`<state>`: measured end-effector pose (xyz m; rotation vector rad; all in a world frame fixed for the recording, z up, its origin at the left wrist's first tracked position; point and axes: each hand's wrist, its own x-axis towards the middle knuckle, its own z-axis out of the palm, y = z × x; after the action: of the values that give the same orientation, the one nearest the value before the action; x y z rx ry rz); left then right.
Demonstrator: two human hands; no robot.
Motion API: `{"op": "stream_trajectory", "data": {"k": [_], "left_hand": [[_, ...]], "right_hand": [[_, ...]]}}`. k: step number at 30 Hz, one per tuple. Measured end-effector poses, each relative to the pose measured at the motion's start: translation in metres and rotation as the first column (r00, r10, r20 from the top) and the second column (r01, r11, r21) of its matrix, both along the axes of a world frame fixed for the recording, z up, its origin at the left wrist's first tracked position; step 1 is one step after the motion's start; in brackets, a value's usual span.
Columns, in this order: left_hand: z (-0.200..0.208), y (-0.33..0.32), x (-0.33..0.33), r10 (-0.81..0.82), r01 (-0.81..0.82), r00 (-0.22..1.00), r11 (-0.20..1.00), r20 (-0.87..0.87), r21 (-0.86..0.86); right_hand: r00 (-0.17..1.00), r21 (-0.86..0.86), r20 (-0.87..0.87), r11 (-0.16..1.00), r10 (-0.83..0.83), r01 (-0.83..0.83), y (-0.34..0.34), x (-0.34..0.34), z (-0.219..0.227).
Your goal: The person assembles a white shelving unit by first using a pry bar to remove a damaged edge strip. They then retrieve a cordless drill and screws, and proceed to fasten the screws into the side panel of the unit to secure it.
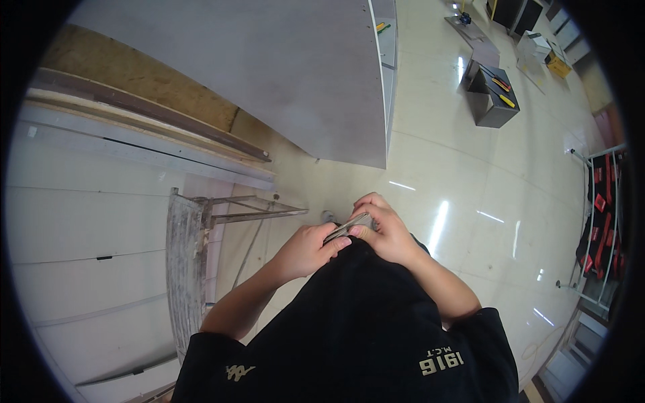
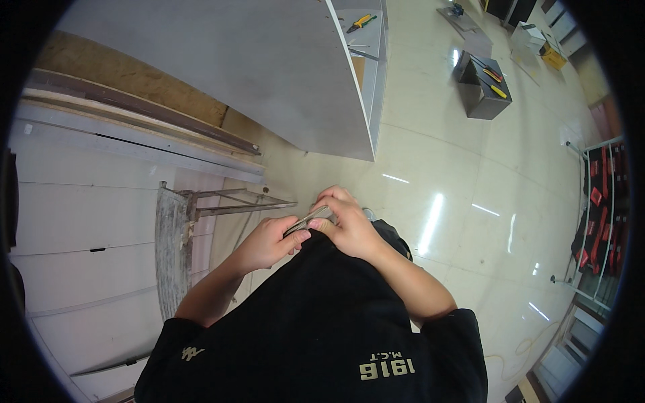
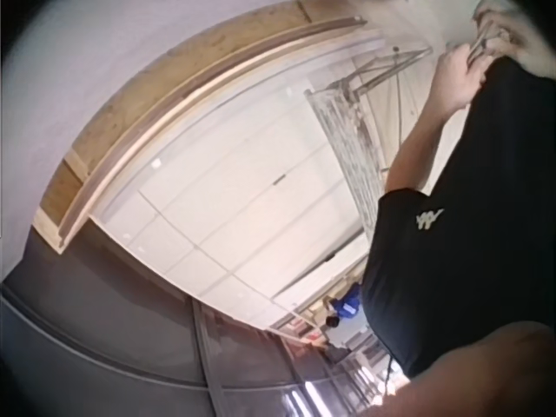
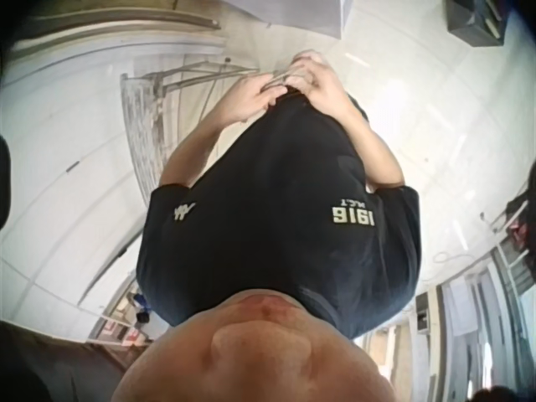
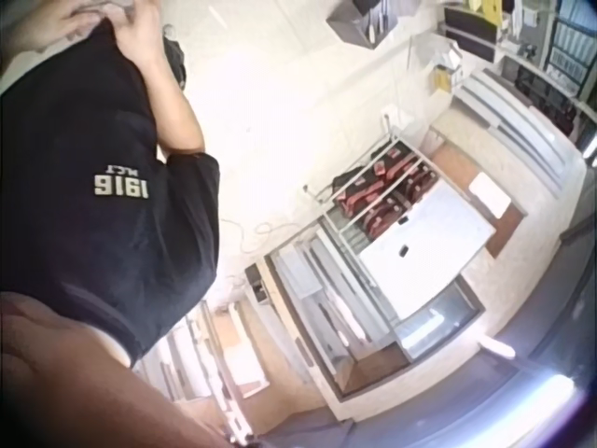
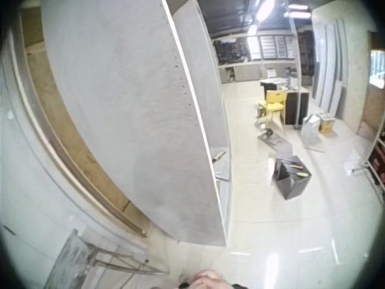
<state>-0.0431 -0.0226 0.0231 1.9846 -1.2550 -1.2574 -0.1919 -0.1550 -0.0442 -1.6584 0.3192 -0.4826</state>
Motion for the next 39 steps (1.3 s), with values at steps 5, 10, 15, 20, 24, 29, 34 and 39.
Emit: {"op": "stream_trajectory", "data": {"k": [5, 10, 15, 20, 24, 29, 34, 39], "left_hand": [[-0.003, 0.007, -0.001, -0.038, 0.136, 0.911, 0.967, 0.410, -0.214], [-0.007, 0.005, -0.001, 0.011, 0.240, 0.771, 0.922, 0.637, -0.305], [-0.011, 0.002, -0.006, -0.025, 0.318, 0.687, 0.909, 0.727, -0.270], [-0.005, 0.000, -0.004, 0.000, 0.335, 0.674, 0.891, 0.739, -0.306], [-0.005, -0.004, -0.001, -0.012, 0.347, 0.668, 0.889, 0.744, -0.298], [-0.003, -0.007, 0.000, 0.001, 0.356, 0.676, 0.875, 0.737, -0.328], [0.001, -0.010, -0.003, 0.012, 0.359, 0.691, 0.862, 0.723, -0.358], [0.007, -0.010, -0.003, 0.007, 0.373, 0.664, 0.864, 0.748, -0.339]], "right_hand": [[0.998, -0.011, 0.067, 1.000, 0.007, -0.006, -0.005, 0.001, 0.005], [0.997, 0.383, -0.071, 0.923, 0.014, 0.015, 0.004, 0.008, 0.010], [0.975, 0.557, -0.156, 0.829, 0.156, -0.044, 0.006, 0.006, 0.001], [0.991, 0.627, -0.133, 0.775, 0.012, 0.075, 0.019, 0.009, 0.003], [0.989, 0.633, -0.145, 0.765, -0.038, 0.122, 0.019, 0.011, 0.006], [0.973, 0.588, -0.124, 0.776, -0.193, 0.228, 0.026, 0.015, 0.013], [0.978, 0.639, -0.049, 0.746, -0.202, 0.186, 0.023, 0.009, 0.015], [0.980, 0.708, -0.062, 0.683, -0.190, 0.177, 0.025, 0.006, 0.019]]}}
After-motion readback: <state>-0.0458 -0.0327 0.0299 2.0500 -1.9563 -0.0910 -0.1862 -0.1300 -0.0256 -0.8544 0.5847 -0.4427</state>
